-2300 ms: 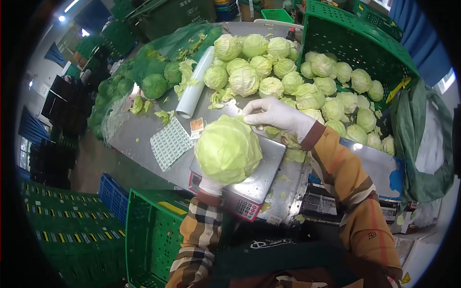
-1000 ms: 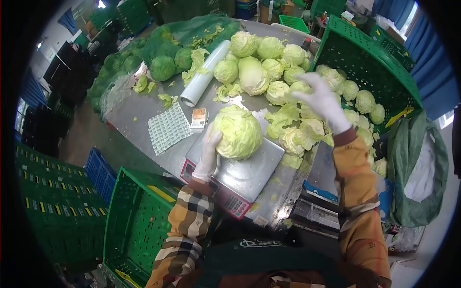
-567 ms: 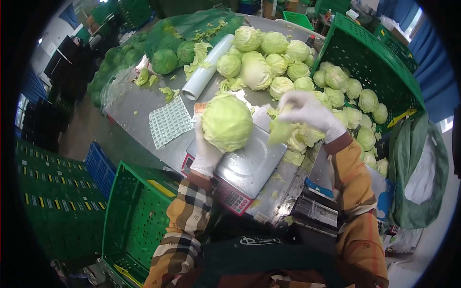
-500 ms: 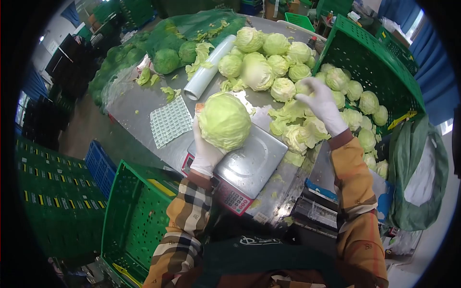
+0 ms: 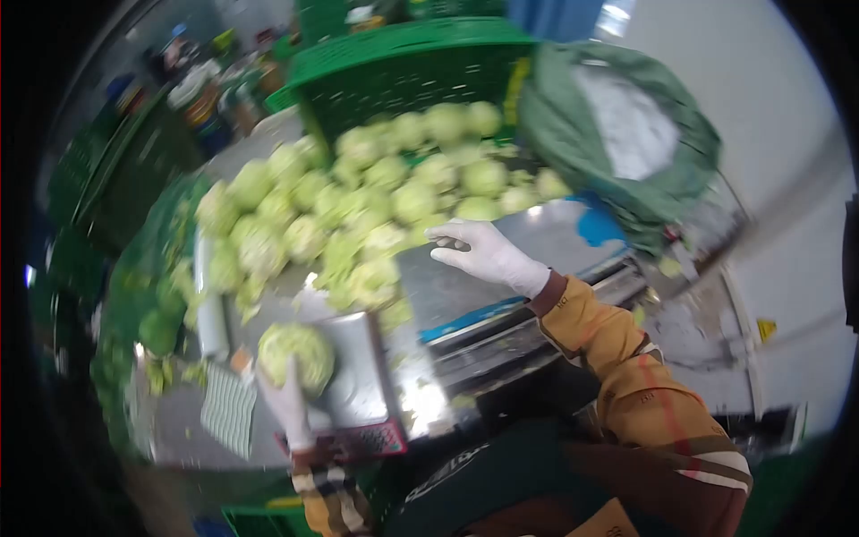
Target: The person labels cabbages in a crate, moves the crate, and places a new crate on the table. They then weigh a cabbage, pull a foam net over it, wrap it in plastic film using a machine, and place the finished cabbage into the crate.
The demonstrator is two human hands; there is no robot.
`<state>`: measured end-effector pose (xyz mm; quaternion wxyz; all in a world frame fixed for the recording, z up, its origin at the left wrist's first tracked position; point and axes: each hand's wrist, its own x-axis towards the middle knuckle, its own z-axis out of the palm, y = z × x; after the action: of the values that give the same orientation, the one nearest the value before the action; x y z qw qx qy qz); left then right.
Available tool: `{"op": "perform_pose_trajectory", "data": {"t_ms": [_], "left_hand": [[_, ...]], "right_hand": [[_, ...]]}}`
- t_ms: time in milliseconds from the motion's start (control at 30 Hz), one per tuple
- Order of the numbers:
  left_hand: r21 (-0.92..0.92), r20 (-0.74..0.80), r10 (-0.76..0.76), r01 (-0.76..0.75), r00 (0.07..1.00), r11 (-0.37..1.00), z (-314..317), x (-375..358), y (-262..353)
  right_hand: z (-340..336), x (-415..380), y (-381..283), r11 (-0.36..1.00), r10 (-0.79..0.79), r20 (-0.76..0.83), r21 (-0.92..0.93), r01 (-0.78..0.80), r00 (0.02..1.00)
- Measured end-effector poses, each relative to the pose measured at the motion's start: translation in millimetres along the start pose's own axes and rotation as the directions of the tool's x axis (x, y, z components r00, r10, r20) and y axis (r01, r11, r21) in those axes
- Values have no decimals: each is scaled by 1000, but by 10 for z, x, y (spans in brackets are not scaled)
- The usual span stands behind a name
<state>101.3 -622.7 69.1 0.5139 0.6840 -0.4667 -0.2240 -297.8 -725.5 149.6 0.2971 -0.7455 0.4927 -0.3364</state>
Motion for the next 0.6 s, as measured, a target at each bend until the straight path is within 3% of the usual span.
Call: {"op": "perform_pose_trajectory", "data": {"t_ms": [100,167,200,233,267,300,333,367,433,567,600], "left_hand": [[26,92,75,-78,993,997,129,-245,189],[10,120,120,-122,986,993,118,-342,148],[112,101,112,-123,989,986,103,-408,175],[212,77,106,-120,991,970,85,-469,150],[208,81,120,-134,989,969,-8,-458,-15],[99,97,40,-50,994,994,-141,-373,-229],[-11,122,-39,41,992,999,-134,-310,-307],[-16,124,-30,32,992,999,-86,-314,-163],[-242,152,-287,317,946,917,-58,-388,216],[-156,130,-295,313,947,937,-190,-160,-270],[-99,147,-231,247,962,964,-213,-88,-385]], "right_hand": [[-712,-464,596,982,187,-239,34,-185,953],[-1224,-691,843,946,277,-442,-30,-323,853],[-1433,-760,1362,947,233,-550,-60,-316,802],[-1682,-854,1564,915,143,-642,-204,-348,753],[-1897,-915,1743,878,149,-701,-230,-420,697],[-2098,-956,1873,862,188,-753,-182,-474,631],[-2299,-984,2045,821,194,-790,-193,-537,581],[-2489,-1007,2191,799,192,-813,-195,-569,549],[-2831,-957,2452,730,275,-826,-154,-666,493],[-3343,-731,2939,691,203,-827,-258,-675,524],[-3423,-645,3038,631,200,-816,-316,-709,542]]}}
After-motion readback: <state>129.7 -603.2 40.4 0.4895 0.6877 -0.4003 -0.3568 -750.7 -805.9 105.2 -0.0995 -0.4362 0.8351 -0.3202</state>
